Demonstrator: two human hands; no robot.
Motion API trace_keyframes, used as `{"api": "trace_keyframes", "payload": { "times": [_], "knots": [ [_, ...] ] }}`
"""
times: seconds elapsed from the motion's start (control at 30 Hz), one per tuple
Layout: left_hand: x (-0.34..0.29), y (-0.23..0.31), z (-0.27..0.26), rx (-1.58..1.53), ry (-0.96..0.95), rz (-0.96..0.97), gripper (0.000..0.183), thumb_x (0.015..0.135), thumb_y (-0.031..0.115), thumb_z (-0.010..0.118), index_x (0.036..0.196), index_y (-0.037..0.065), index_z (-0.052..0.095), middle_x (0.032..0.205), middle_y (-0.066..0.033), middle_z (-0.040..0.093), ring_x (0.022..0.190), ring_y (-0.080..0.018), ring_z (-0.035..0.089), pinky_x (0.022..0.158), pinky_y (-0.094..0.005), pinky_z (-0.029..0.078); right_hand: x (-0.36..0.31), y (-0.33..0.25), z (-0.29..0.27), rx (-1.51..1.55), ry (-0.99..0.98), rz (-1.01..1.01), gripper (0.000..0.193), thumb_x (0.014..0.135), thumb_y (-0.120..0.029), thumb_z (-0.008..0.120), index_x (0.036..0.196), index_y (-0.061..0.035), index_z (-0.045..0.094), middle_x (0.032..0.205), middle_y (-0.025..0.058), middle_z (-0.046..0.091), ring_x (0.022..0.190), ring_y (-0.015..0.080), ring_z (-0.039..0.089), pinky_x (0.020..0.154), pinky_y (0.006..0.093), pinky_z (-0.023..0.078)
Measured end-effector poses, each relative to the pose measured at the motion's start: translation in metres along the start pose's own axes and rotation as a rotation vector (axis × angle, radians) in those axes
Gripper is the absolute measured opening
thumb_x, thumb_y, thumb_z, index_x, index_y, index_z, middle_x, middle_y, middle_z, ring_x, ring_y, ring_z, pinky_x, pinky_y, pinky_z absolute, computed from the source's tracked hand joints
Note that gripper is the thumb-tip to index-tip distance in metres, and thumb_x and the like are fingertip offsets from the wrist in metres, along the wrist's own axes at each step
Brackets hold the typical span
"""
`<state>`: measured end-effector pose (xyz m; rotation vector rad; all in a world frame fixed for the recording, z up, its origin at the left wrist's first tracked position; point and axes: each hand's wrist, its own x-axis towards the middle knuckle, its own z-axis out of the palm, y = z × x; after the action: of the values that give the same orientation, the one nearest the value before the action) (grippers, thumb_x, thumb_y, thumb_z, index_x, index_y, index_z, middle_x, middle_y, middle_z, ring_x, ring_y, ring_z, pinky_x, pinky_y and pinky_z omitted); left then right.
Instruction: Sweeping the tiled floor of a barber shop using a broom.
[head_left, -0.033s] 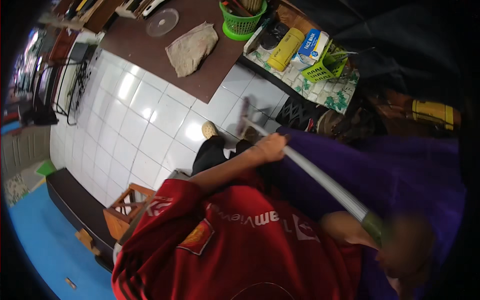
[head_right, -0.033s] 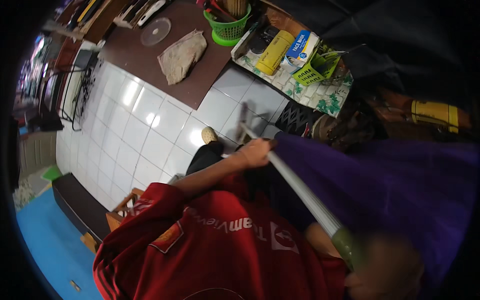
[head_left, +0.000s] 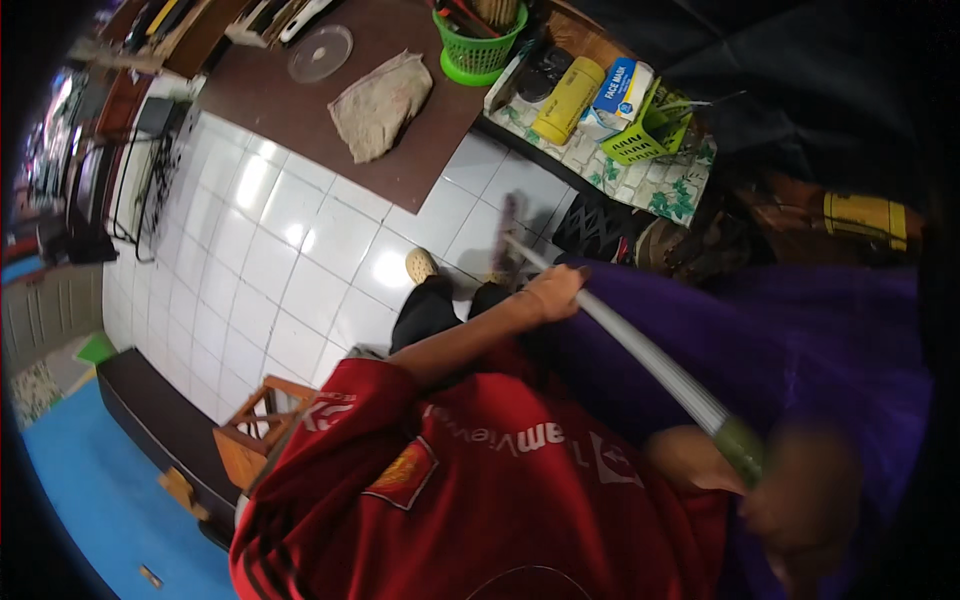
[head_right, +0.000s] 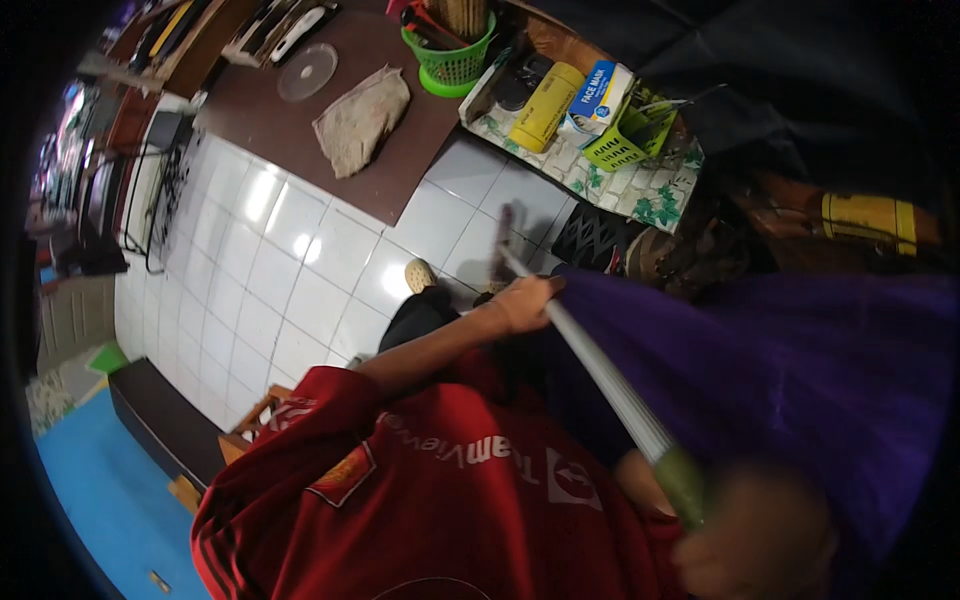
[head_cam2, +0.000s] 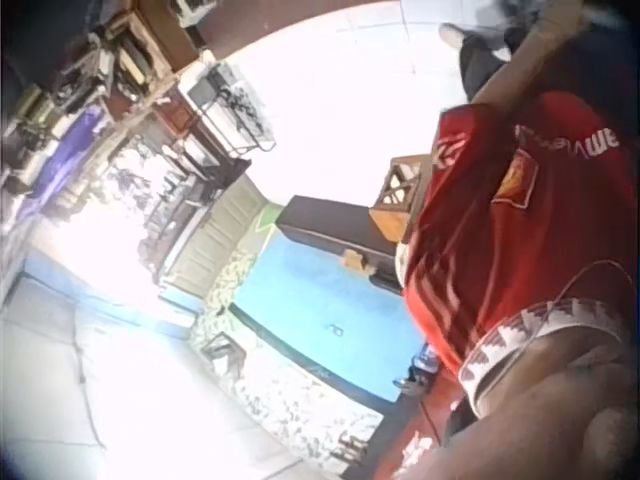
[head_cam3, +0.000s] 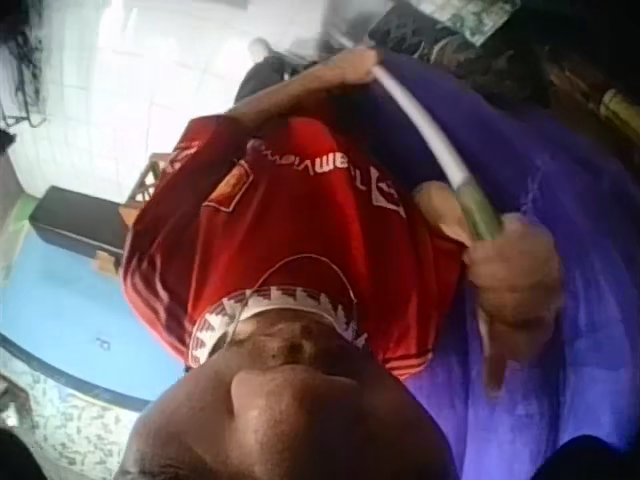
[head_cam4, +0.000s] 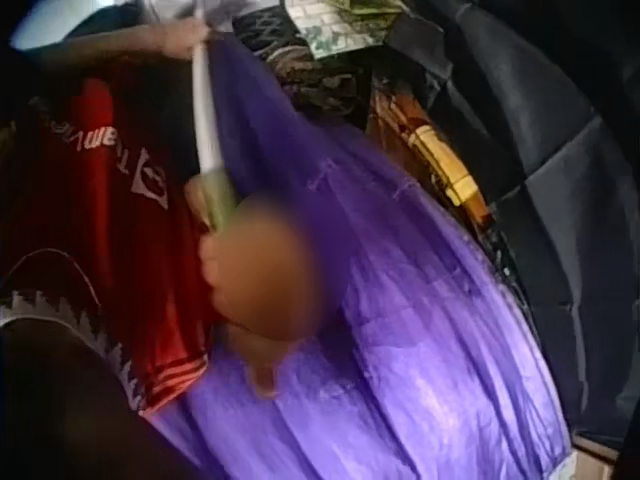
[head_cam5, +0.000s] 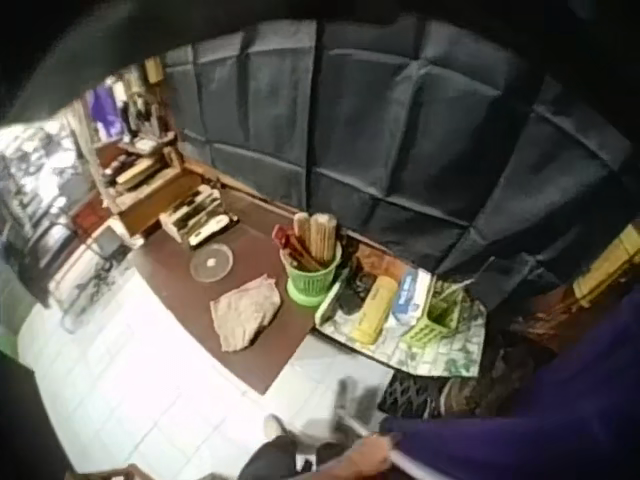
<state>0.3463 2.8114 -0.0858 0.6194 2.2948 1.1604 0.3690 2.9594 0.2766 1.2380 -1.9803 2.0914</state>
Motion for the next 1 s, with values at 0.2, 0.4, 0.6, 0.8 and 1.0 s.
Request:
{"api": "trace_keyframes", "payload": {
  "times": [0.2,0.4,0.6,0.8,1.0],
  "knots": [
    [0.077,-0.079,0.029,-0.216,0.188,-0.001,0.034,0.077,0.034,0.065,0.087,0.002,0.062,0.086,-0.0227,0.065,0.083,-0.0377,0.064,0.074,-0.0453,0.052,0.033,0.115,0.087,-0.323,-0.219,0.120,0.037,0.074,-0.028,0.071,0.059,-0.0099,0.042,0.048,0.0008,0.041,0.043,0.0175,0.048,0.043,0.0294,0.034],
    [0.039,-0.148,0.000,-0.149,0.134,-0.018,0.029,0.075,0.036,0.066,0.091,0.013,0.068,0.083,-0.0170,0.067,0.082,-0.0355,0.066,0.076,-0.0430,0.053,0.036,0.166,0.130,0.066,-0.179,0.087,0.046,0.083,-0.038,0.064,0.057,-0.0101,0.039,0.045,-0.0005,0.036,0.035,0.0149,0.040,0.038,0.0298,0.029],
    [-0.050,-0.128,-0.031,0.019,0.126,-0.169,0.021,0.076,0.028,0.064,0.087,0.011,0.067,0.080,-0.0182,0.066,0.079,-0.0373,0.065,0.072,-0.0461,0.053,0.029,0.118,0.128,0.189,-0.251,-0.003,0.062,0.086,-0.063,0.050,0.058,-0.0080,0.045,0.049,0.0020,0.042,0.039,0.0153,0.043,0.040,0.0291,0.035],
    [-0.042,-0.068,-0.037,-0.077,0.374,0.017,0.025,0.084,0.028,0.063,0.078,0.004,0.060,0.072,-0.0192,0.062,0.070,-0.0380,0.063,0.064,-0.0455,0.051,0.010,0.056,0.158,-0.264,0.442,-0.002,0.036,0.081,-0.037,0.058,0.062,-0.0062,0.050,0.057,0.0028,0.052,0.044,0.0144,0.051,0.043,0.0267,0.046],
    [-0.014,-0.088,-0.026,-0.157,0.466,0.083,0.025,0.081,0.025,0.066,0.091,0.004,0.059,0.094,-0.0179,0.065,0.083,-0.0361,0.063,0.071,-0.0423,0.051,0.017,0.063,0.154,-0.284,-0.106,-0.124,0.027,0.058,-0.029,0.061,0.051,-0.0101,0.042,0.052,0.0001,0.044,0.041,0.0145,0.044,0.042,0.0280,0.037]
  ]
}}
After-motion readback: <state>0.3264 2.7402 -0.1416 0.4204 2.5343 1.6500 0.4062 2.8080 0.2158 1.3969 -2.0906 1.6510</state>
